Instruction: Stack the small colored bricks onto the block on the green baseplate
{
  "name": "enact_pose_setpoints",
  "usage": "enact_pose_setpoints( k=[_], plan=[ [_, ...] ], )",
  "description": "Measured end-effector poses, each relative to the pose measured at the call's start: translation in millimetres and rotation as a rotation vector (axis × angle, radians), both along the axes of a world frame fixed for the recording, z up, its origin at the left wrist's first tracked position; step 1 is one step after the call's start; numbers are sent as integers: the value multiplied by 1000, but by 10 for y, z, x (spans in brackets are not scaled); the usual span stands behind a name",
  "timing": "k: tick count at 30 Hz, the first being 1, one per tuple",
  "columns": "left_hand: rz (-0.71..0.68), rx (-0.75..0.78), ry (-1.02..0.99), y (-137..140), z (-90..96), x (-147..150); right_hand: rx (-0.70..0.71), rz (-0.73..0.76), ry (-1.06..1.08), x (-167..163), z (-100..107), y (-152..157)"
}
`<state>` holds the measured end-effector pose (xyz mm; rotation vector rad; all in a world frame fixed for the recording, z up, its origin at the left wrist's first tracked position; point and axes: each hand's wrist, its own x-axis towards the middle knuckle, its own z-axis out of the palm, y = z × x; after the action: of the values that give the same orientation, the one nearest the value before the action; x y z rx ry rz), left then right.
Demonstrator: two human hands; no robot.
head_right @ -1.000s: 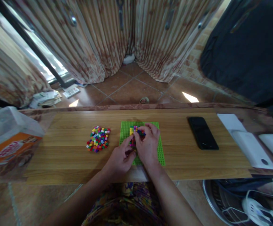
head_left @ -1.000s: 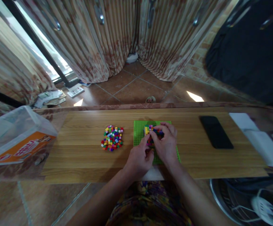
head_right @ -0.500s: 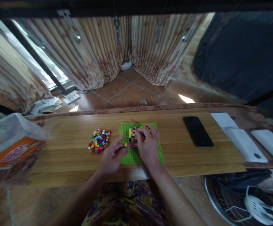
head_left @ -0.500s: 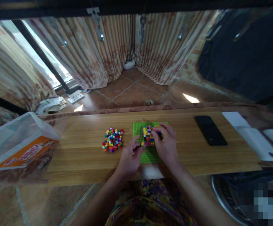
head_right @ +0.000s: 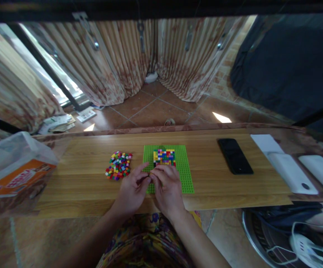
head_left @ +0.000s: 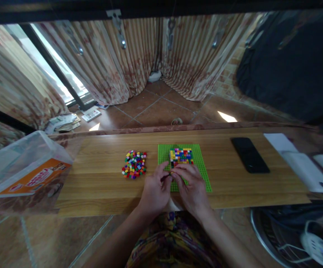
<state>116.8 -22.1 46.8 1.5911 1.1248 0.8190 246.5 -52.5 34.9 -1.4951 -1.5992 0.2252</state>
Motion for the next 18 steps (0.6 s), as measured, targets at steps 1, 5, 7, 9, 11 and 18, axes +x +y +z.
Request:
enact_pose_setpoints(
  k=[1,5,7,9,11,18],
  plan=[
    [16,-18,0,-6,-25,14,12,-6,-15,1,-16,-10],
    [72,-88,8,12,-128,63,57,-36,-58,64,-42,4],
    [83,-120,6,45,-176,66,68,-63,-86,130,-32,62],
    [92,-156,-8,82,-222,58,77,-90,-126,199,-20,150],
    [98,-180,-27,115,-263,49,80,-95,-162,251,-19,248],
    [28,-152,-49,181,-296,37,15,-66,-235,263,-97,443]
  ],
)
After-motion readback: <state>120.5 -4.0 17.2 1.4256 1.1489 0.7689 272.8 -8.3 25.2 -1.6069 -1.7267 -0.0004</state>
